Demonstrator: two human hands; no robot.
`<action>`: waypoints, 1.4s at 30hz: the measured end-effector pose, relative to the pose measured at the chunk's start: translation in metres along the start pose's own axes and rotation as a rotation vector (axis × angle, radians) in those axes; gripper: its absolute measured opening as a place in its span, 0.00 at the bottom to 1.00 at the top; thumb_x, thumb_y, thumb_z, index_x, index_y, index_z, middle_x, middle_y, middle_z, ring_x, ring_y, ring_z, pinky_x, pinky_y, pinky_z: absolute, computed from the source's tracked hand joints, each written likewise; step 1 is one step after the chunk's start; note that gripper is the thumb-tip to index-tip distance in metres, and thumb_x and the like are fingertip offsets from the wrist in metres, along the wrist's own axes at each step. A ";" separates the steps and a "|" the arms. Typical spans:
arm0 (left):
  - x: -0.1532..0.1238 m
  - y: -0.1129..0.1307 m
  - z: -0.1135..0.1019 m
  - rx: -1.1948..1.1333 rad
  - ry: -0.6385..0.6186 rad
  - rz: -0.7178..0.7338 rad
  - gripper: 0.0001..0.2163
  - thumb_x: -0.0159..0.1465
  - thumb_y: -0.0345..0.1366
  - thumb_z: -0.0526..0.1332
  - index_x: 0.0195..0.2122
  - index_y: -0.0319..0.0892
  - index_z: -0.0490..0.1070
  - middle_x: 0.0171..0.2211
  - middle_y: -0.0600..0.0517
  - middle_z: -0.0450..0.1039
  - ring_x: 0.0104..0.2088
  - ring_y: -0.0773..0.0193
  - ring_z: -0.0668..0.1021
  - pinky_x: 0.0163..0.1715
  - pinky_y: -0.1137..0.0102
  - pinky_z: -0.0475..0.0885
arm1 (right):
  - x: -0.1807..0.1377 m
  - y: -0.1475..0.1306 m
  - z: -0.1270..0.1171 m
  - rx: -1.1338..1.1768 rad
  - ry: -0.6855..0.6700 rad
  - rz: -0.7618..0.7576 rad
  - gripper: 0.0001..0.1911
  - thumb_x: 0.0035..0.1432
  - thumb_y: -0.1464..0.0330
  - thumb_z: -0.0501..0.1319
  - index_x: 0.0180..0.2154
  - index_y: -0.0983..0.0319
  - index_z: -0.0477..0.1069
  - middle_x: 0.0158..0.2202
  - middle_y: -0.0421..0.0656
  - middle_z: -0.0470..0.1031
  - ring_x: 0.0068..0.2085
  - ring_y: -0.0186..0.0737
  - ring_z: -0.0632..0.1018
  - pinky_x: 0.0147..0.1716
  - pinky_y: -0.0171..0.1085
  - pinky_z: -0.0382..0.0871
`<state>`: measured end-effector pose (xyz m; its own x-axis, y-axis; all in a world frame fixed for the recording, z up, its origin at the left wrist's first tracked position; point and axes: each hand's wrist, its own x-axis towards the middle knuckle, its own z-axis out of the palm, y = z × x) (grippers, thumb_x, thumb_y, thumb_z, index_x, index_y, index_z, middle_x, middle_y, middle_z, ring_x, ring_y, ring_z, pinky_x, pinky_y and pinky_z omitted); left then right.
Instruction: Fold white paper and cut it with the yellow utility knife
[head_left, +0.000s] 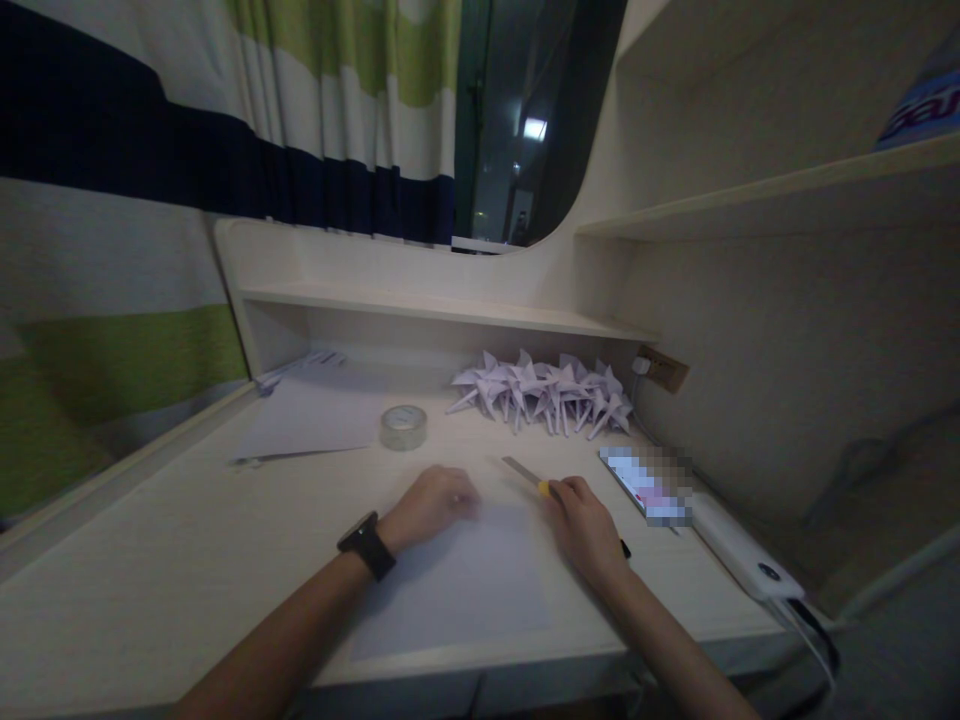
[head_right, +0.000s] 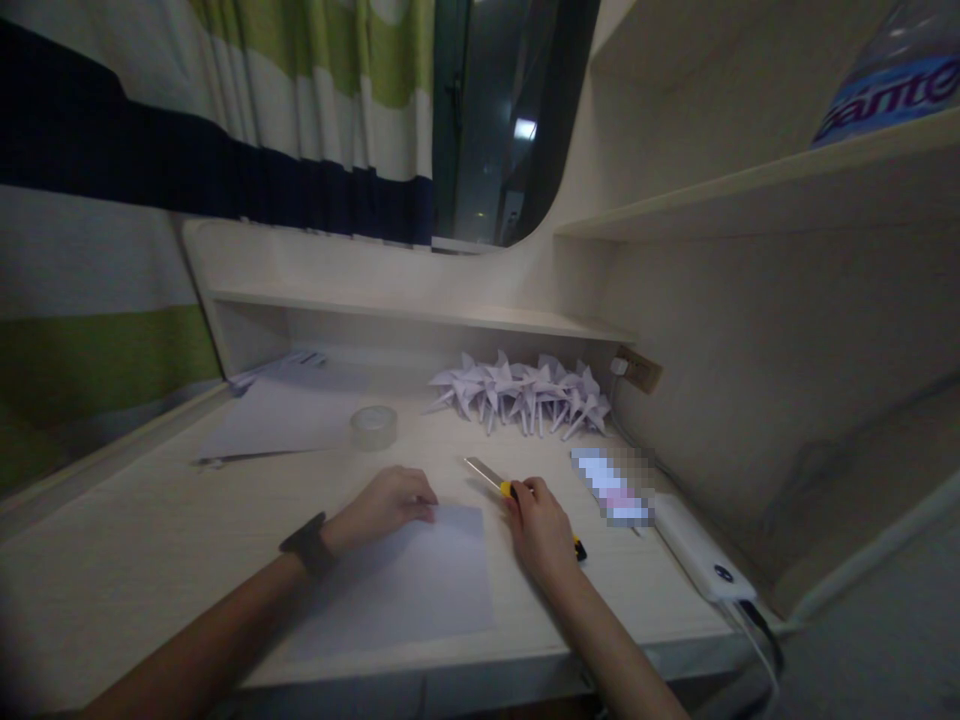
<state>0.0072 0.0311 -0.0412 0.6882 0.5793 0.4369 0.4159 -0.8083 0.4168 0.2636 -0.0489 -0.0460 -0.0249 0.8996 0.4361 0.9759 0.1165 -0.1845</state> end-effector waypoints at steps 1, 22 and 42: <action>0.000 -0.001 -0.001 0.030 -0.004 0.015 0.03 0.60 0.33 0.64 0.30 0.43 0.78 0.30 0.54 0.78 0.33 0.64 0.78 0.39 0.70 0.66 | 0.000 0.000 0.000 0.005 -0.003 -0.010 0.14 0.65 0.68 0.50 0.47 0.64 0.70 0.44 0.50 0.70 0.40 0.44 0.75 0.40 0.37 0.67; -0.007 -0.008 0.000 0.163 0.030 0.005 0.08 0.66 0.32 0.57 0.40 0.44 0.76 0.38 0.51 0.80 0.39 0.60 0.80 0.40 0.68 0.69 | 0.005 -0.031 -0.025 0.878 -0.224 0.245 0.23 0.59 0.52 0.53 0.39 0.65 0.70 0.31 0.45 0.75 0.25 0.36 0.72 0.21 0.33 0.64; -0.002 0.012 -0.025 -0.388 -0.010 -0.073 0.03 0.56 0.31 0.65 0.28 0.39 0.78 0.29 0.50 0.79 0.31 0.64 0.79 0.36 0.71 0.72 | 0.016 -0.040 -0.025 0.899 -0.392 0.109 0.17 0.48 0.66 0.63 0.42 0.64 0.71 0.27 0.40 0.74 0.23 0.33 0.71 0.23 0.32 0.65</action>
<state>-0.0038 0.0228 -0.0169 0.6721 0.6307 0.3879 0.2091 -0.6642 0.7177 0.2293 -0.0501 -0.0094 -0.1737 0.9812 0.0840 0.4534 0.1554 -0.8777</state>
